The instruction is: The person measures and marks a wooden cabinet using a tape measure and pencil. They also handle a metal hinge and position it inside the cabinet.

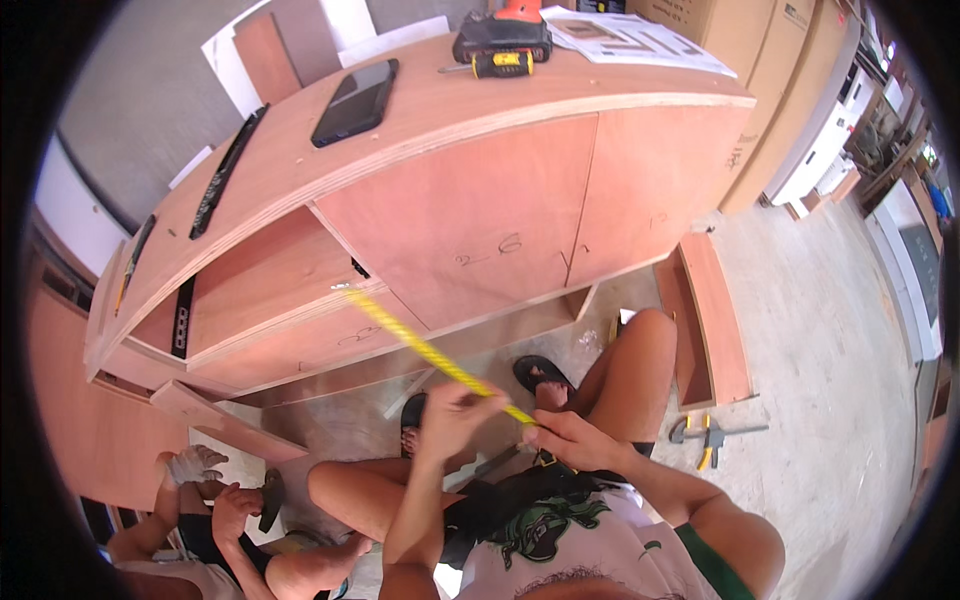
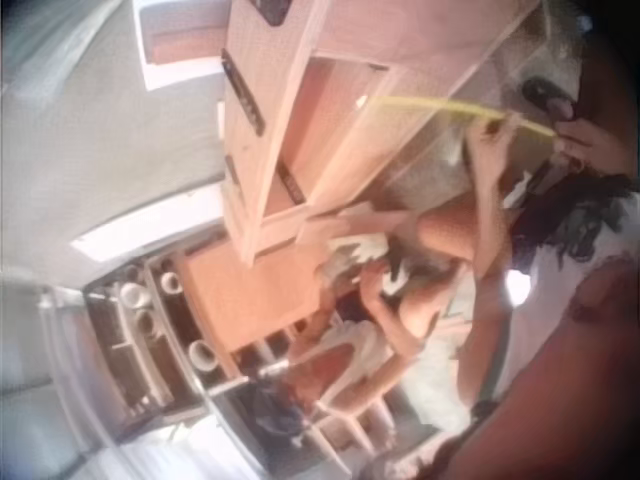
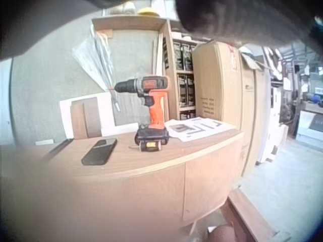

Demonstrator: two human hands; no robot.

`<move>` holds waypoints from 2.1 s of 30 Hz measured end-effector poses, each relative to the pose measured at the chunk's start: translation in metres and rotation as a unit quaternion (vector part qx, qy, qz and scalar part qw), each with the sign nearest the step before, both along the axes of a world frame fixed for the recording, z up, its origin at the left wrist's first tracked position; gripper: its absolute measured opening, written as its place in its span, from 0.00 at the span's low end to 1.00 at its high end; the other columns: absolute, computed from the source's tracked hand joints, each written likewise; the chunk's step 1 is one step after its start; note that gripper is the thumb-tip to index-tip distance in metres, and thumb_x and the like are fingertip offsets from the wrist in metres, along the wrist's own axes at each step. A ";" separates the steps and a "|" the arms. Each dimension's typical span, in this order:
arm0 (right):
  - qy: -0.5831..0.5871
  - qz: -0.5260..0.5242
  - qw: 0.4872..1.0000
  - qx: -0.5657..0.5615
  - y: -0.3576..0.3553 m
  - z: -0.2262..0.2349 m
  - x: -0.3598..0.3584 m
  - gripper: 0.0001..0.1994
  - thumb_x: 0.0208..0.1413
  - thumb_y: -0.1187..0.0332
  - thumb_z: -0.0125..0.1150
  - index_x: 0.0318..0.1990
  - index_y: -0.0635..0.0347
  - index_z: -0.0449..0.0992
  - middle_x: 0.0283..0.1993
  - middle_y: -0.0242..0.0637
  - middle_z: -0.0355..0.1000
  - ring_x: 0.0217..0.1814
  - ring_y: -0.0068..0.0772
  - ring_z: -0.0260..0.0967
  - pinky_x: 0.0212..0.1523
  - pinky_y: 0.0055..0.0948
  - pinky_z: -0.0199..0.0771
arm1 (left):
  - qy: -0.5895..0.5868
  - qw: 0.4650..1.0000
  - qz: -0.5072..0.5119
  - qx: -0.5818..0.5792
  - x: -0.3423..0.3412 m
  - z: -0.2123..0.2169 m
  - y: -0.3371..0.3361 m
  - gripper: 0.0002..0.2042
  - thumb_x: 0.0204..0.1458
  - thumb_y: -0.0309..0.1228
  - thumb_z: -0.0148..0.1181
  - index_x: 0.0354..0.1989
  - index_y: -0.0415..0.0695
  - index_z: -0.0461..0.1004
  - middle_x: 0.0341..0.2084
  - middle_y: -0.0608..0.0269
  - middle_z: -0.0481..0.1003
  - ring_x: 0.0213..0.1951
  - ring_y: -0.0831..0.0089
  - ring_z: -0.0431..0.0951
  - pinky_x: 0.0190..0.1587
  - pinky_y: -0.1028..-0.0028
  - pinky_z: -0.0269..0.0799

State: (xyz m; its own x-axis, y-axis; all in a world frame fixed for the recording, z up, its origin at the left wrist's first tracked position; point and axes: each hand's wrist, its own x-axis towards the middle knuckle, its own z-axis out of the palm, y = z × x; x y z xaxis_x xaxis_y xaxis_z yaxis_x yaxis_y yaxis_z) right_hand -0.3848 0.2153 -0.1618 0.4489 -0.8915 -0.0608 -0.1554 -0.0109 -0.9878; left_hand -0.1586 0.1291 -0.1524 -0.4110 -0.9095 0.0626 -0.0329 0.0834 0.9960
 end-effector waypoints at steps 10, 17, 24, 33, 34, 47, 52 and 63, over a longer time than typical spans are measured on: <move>-0.184 -0.329 0.917 0.127 0.028 -0.009 -0.092 0.18 0.73 0.55 0.45 0.37 0.59 0.72 0.31 0.30 0.70 0.36 0.19 0.67 0.40 0.22 0.67 | 0.014 0.989 0.010 0.146 -0.143 -0.041 -0.103 0.24 0.66 0.54 0.51 0.46 0.42 0.78 0.37 0.67 0.79 0.32 0.84 0.74 0.34 0.79 0.73; -0.197 -0.388 0.899 0.040 -0.033 -0.024 -0.122 0.17 0.70 0.55 0.48 0.40 0.58 0.76 0.31 0.28 0.70 0.30 0.19 0.66 0.30 0.20 0.66 | 0.102 0.983 0.082 0.130 -0.217 -0.045 -0.128 0.19 0.69 0.47 0.49 0.37 0.44 0.77 0.25 0.69 0.76 0.25 0.83 0.73 0.26 0.78 0.70; -0.162 -0.373 0.914 0.007 -0.148 -0.027 -0.137 0.14 0.69 0.58 0.51 0.51 0.56 0.77 0.32 0.29 0.71 0.32 0.18 0.66 0.33 0.20 0.66 | 0.041 0.992 0.078 0.087 -0.201 -0.032 -0.068 0.21 0.71 0.43 0.44 0.27 0.43 0.72 0.16 0.68 0.70 0.20 0.78 0.70 0.25 0.73 0.66; -0.125 -0.364 0.921 -0.064 -0.187 -0.033 -0.135 0.14 0.69 0.59 0.52 0.48 0.59 0.78 0.35 0.28 0.72 0.41 0.22 0.70 0.40 0.25 0.71 | -0.136 0.973 -0.053 0.176 -0.039 0.018 0.065 0.17 0.69 0.42 0.49 0.34 0.43 0.76 0.20 0.70 0.71 0.25 0.78 0.71 0.31 0.74 0.68; -0.106 -0.387 0.912 -0.092 -0.191 -0.037 -0.128 0.14 0.69 0.59 0.52 0.46 0.59 0.78 0.34 0.28 0.71 0.40 0.22 0.70 0.40 0.25 0.70 | -0.127 0.975 -0.053 0.175 -0.011 -0.008 0.077 0.15 0.70 0.40 0.49 0.38 0.42 0.77 0.25 0.66 0.75 0.27 0.78 0.73 0.32 0.74 0.70; 0.142 -0.428 0.874 -0.179 -0.167 -0.035 -0.074 0.13 0.68 0.59 0.50 0.44 0.61 0.72 0.35 0.58 0.77 0.40 0.61 0.78 0.42 0.51 0.74 | -0.087 0.972 0.078 0.206 0.061 -0.012 0.107 0.09 0.63 0.34 0.56 0.37 0.41 0.76 0.23 0.67 0.73 0.25 0.77 0.72 0.28 0.76 0.67; 0.409 -0.180 0.873 -0.197 -0.221 -0.040 -0.009 0.15 0.64 0.62 0.48 0.49 0.63 0.73 0.41 0.58 0.79 0.49 0.63 0.77 0.49 0.52 0.77 | -0.205 0.977 0.023 -0.062 0.063 -0.023 0.105 0.06 0.56 0.31 0.61 0.38 0.43 0.76 0.23 0.67 0.73 0.26 0.73 0.73 0.30 0.72 0.69; 0.611 -0.113 0.774 -0.125 -0.315 -0.082 0.002 0.22 0.61 0.61 0.48 0.61 0.58 0.68 0.45 0.61 0.79 0.52 0.62 0.78 0.56 0.56 0.74 | -0.346 0.936 0.033 0.050 0.079 -0.039 0.115 0.15 0.51 0.28 0.64 0.47 0.39 0.75 0.36 0.58 0.78 0.38 0.69 0.77 0.45 0.68 0.72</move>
